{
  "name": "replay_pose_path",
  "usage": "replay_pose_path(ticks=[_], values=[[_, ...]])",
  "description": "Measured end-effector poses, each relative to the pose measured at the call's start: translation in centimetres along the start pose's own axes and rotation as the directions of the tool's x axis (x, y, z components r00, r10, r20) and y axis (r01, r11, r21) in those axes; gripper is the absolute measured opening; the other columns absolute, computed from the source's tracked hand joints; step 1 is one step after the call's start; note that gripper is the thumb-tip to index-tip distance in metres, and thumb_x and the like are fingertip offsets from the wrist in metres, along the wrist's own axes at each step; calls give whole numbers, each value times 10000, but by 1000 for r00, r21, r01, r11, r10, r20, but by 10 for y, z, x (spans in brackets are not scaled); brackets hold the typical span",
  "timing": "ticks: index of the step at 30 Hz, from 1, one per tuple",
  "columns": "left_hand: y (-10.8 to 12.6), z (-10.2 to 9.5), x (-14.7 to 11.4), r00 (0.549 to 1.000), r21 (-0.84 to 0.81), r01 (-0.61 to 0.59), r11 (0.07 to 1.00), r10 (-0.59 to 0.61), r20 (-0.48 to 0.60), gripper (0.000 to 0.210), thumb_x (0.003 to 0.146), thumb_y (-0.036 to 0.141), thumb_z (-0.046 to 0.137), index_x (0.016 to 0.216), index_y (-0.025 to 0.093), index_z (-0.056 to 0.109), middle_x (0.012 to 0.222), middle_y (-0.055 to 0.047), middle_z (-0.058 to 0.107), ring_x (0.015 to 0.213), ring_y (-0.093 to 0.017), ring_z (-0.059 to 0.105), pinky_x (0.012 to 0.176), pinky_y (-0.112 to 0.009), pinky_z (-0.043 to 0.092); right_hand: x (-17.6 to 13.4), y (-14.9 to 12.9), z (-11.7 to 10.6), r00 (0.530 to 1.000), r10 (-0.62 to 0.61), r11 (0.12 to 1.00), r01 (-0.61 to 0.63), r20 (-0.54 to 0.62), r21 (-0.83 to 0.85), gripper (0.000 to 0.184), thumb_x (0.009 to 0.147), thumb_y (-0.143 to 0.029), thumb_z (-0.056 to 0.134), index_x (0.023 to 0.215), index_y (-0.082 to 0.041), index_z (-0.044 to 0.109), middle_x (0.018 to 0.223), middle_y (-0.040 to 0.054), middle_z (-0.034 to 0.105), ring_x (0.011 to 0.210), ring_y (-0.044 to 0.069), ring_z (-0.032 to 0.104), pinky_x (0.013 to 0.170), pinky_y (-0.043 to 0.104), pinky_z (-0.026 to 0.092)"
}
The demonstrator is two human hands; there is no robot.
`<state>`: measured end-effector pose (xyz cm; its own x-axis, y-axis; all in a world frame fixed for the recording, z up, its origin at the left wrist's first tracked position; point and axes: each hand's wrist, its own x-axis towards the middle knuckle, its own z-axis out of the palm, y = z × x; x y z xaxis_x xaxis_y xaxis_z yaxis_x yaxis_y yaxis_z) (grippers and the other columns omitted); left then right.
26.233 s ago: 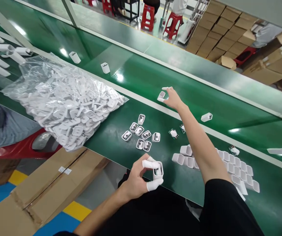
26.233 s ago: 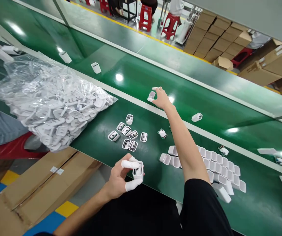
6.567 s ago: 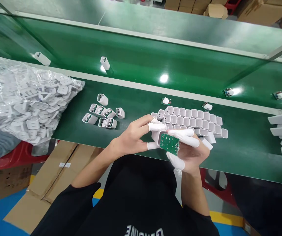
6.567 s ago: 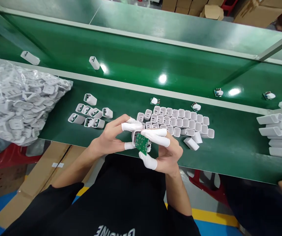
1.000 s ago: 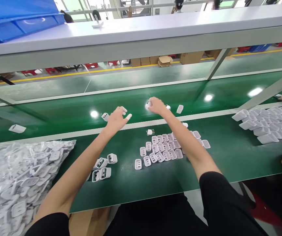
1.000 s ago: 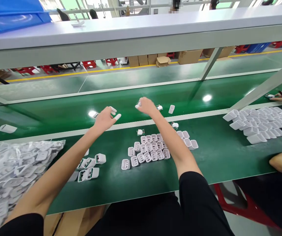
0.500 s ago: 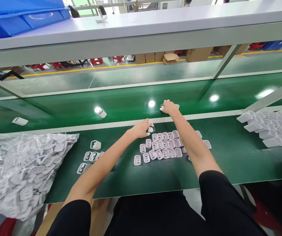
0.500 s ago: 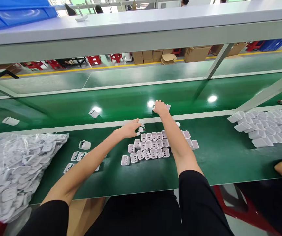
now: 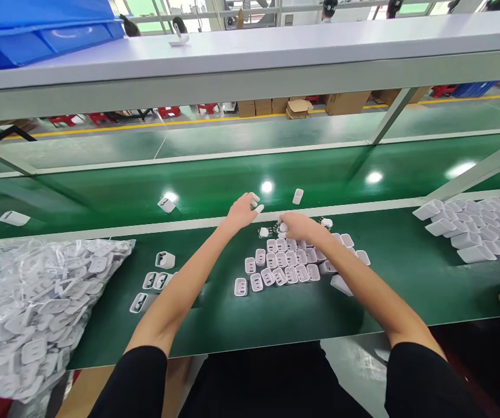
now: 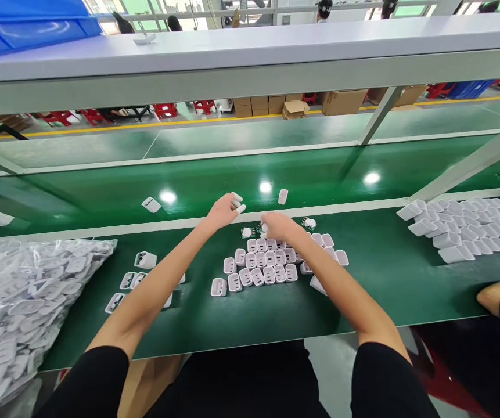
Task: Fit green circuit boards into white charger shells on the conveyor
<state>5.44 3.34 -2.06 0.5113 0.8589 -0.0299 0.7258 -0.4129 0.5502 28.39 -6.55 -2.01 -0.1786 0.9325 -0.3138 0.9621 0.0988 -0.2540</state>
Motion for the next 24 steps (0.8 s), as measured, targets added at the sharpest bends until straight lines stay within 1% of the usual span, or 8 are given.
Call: replay_pose_path(ticks=[4, 7, 10, 14, 16, 19, 22, 24], values=[[23, 25, 48, 991, -110, -120, 987, 126, 48, 300, 1014, 244, 735, 1309, 212, 691, 1340, -121, 746, 1148, -250, 744, 1080, -402, 607, -7, 7, 7, 997, -32, 996, 39, -76, 86, 148, 979, -169, 852, 1095, -164, 760, 1122, 76, 792, 1040, 236, 741, 937, 385, 611], [39, 40, 84, 980, -161, -167, 973, 182, 82, 478, 885, 174, 807, 1348, 202, 693, 1402, -146, 717, 1208, -284, 736, 1109, -429, 606, -9, 17, 0, 986, -25, 979, 58, -166, 196, 196, 855, -51, 829, 964, -181, 731, 976, 65, 778, 882, 211, 672, 792, 327, 495], [50, 49, 112, 973, -209, -171, 963, 199, 118, 579, 767, 110, 814, 1330, 186, 699, 1425, -167, 706, 1212, -306, 740, 1075, -435, 623, -24, 28, -11, 966, 0, 937, 90, -259, 336, 198, 894, -214, 867, 1051, -196, 749, 931, 33, 756, 797, 192, 628, 740, 324, 470], [58, 51, 126, 969, -281, -144, 949, 193, 155, 391, 682, 78, 804, 1042, 189, 701, 1196, -136, 779, 1119, -313, 750, 1037, -458, 637, -56, 34, -22, 935, 32, 844, 163, -352, 510, 456, 951, -552, 865, 1244, -211, 786, 914, 17, 727, 806, 197, 627, 779, 359, 545], [61, 46, 121, 972, -323, -136, 937, 189, 139, 333, 685, 84, 815, 956, 203, 662, 1118, -126, 791, 1115, -313, 752, 1037, -465, 640, -72, 32, -24, 930, 50, 706, 224, -363, 672, 496, 925, -621, 888, 1217, -226, 815, 918, 17, 723, 815, 199, 626, 804, 382, 560], [70, 27, 92, 979, -383, -149, 912, 190, 71, 302, 766, 137, 833, 975, 210, 629, 1126, -109, 796, 1114, -277, 751, 1097, -474, 631, -92, 20, -23, 936, 95, 369, 283, -338, 886, 467, 885, -662, 938, 1049, -238, 834, 886, 11, 699, 759, 181, 584, 763, 379, 518], [83, -3, 32, 980, -462, -198, 865, 192, -61, 292, 881, 247, 844, 1087, 224, 638, 1246, -76, 784, 1189, -225, 741, 1185, -447, 613, -110, 0, -15, 935, 179, 128, 285, -305, 950, 556, 997, -789, 764, 955, -237, 813, 807, 1, 613, 669, 149, 444, 681, 358, 432], [91, -20, -25, 965, -592, -255, 765, 162, -206, 345, 886, 300, 896, 1140, 239, 671, 1267, -60, 781, 1193, -213, 750, 1138, -418, 651, -121, -17, -7, 947, 203, -33, 262, -250, 964, 591, 1041, -812, 684, 999, -240, 823, 792, -6, 580, 648, 139, 374, 663, 350, 411]])
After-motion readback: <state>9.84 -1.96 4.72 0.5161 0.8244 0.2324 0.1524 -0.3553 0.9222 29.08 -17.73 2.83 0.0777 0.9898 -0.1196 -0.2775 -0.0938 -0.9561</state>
